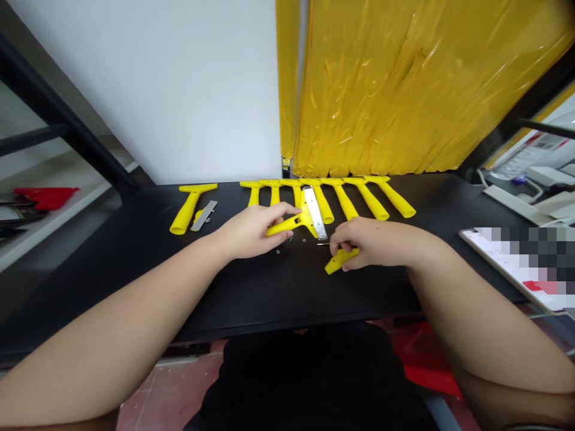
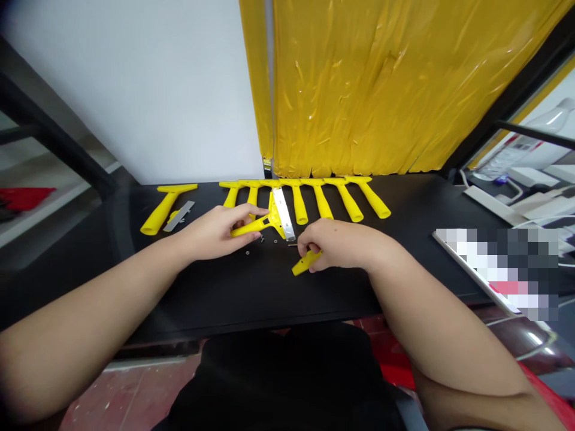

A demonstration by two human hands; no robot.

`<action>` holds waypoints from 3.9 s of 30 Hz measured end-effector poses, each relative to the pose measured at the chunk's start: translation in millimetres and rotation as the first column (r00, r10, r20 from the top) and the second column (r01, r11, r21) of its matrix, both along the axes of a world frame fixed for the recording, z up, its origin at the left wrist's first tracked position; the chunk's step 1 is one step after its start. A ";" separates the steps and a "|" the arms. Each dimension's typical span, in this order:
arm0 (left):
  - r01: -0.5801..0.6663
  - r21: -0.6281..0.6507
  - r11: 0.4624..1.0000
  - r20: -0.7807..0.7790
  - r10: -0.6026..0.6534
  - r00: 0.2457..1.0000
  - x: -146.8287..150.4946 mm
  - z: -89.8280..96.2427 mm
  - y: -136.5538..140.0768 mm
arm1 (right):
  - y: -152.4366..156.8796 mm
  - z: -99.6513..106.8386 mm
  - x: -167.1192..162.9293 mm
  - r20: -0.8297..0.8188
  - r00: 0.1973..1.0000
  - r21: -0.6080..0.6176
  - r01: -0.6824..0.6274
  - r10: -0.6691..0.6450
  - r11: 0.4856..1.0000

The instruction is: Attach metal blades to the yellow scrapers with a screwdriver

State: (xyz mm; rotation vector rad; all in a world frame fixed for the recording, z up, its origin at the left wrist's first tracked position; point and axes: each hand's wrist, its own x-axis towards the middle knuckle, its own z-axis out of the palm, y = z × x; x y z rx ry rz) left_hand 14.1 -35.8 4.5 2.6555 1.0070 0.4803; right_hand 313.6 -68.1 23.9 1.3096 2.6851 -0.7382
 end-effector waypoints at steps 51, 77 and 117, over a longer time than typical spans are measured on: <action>0.199 0.110 0.974 0.003 -0.200 0.980 1.9 -3.8 -3.4 | 33.6 -32.6 -24.5 -0.726 0.409 -0.550 0.137 -0.553 0.824; 0.215 0.251 0.944 -0.037 -0.212 0.977 0.2 -3.0 -3.3 | 31.6 -31.2 -19.7 -0.733 0.407 -0.560 0.094 -0.545 0.823; 0.270 0.355 0.895 -0.057 -0.268 0.962 0.7 -7.6 1.2 | 32.2 -35.8 -21.0 -0.720 0.450 -0.575 0.041 -0.529 0.817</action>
